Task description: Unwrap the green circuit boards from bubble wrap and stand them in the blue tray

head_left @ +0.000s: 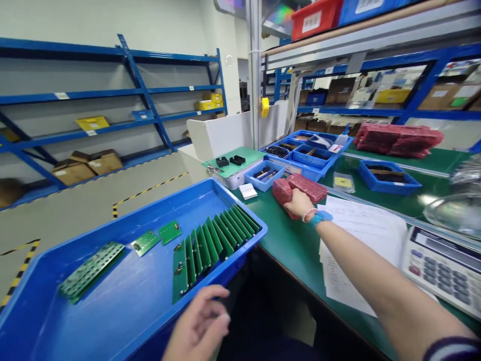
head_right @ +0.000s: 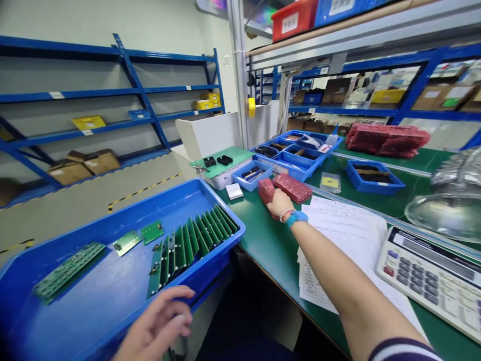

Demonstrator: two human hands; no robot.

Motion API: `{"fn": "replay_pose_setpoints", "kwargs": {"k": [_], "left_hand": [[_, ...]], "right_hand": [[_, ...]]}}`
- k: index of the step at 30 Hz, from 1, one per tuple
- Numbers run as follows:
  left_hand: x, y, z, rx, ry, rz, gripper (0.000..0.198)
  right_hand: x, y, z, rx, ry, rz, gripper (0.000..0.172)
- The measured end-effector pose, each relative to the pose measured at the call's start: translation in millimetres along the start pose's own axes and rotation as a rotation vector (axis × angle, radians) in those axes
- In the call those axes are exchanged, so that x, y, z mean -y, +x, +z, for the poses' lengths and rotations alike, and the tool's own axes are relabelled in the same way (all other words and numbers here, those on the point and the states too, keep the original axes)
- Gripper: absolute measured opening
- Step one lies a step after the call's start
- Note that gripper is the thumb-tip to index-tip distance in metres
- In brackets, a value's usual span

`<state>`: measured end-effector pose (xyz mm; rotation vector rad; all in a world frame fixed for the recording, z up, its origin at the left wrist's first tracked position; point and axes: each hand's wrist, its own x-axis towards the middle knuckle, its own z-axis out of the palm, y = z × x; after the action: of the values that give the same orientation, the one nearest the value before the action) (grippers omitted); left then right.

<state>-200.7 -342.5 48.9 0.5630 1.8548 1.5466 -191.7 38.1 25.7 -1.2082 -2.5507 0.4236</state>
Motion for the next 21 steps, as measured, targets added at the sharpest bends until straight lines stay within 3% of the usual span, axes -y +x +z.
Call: {"fn": "replay_pose_setpoints", "kwargs": {"k": [3, 6, 9, 12, 15, 17, 19, 21], "left_hand": [[18, 6, 28.7, 0.306, -0.116, -0.021, 0.044], [32, 14, 47.2, 0.458, -0.342, -0.024, 0.056], [39, 18, 60.5, 0.487, -0.630, -0.046, 0.069], [45, 17, 72.2, 0.487, -0.839, -0.081, 0.063], [51, 13, 80.8, 0.397, -0.929, -0.136, 0.038], [56, 11, 83.2, 0.364, -0.959, -0.148, 0.036], [58, 12, 82.5, 0.386, -0.988, -0.167, 0.041], [59, 14, 79.0, 0.416, -1.014, -0.206, 0.042]], "right_hand": [[-4, -31, -29, -0.024, 0.092, -0.032, 0.040], [-5, -95, -65, -0.039, 0.227, -0.125, 0.045], [4, -176, -81, 0.221, 0.640, -0.293, 0.050], [16, -241, -65, 0.385, 0.648, -0.369, 0.051], [23, -274, -32, 0.254, 0.574, -0.422, 0.044], [23, -284, -14, 0.126, 0.504, -0.446, 0.040], [22, -290, -8, 0.032, 0.429, -0.507, 0.044], [20, -295, -13, 0.044, 0.414, -0.587, 0.059]]}}
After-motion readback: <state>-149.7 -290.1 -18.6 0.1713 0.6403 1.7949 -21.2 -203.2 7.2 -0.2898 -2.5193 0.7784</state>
